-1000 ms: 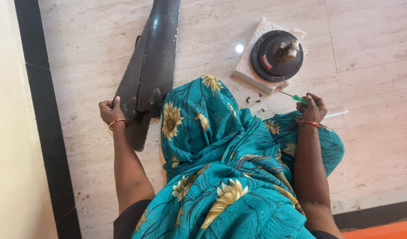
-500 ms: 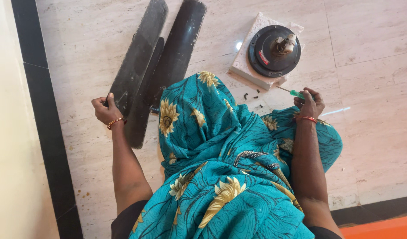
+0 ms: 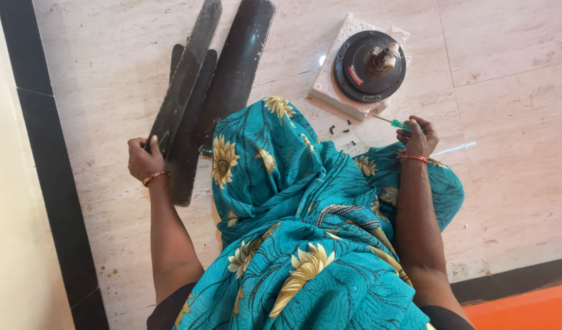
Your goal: The person sits on the floor and uses a screwdriver to attach a fan blade to the fan motor housing. They align the blade, insert screws, and tighten them to secure the blade to the motor.
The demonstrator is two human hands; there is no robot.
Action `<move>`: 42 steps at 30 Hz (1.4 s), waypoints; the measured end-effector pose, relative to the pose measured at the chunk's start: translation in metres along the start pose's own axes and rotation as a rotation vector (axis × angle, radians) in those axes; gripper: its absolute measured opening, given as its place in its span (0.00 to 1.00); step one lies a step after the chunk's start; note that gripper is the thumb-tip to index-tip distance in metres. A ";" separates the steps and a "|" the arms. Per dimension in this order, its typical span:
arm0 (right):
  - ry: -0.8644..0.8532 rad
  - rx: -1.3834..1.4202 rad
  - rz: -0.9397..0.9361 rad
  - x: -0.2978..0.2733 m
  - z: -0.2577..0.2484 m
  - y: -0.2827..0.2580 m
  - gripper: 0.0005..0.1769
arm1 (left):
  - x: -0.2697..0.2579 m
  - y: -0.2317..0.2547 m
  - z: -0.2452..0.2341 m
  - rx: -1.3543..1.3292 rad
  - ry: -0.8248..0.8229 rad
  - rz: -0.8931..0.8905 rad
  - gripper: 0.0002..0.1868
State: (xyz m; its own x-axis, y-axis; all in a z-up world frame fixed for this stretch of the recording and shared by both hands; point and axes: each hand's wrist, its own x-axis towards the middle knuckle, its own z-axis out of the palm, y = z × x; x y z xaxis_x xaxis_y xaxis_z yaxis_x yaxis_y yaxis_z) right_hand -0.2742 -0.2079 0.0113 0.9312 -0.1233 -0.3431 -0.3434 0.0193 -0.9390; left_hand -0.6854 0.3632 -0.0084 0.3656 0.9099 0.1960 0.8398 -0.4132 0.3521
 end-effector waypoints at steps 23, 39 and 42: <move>-0.036 0.184 0.021 -0.006 0.008 -0.003 0.12 | 0.034 0.069 -0.023 -0.553 -0.185 -0.159 0.11; -0.328 -0.847 -1.096 -0.151 0.114 -0.123 0.35 | -0.048 0.324 -0.017 -1.952 -0.710 -0.424 0.18; -0.389 -1.039 -1.432 -0.175 0.137 -0.144 0.36 | -0.068 0.348 -0.016 -1.975 -0.793 -0.506 0.18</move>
State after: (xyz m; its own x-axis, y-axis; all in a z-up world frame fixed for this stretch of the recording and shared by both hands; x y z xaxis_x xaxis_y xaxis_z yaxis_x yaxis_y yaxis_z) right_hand -0.3711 -0.0528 0.2029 0.4630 0.7314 0.5007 0.8767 -0.4610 -0.1373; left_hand -0.4242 0.1567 0.1156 0.7851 0.5315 -0.3179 -0.2963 0.7731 0.5608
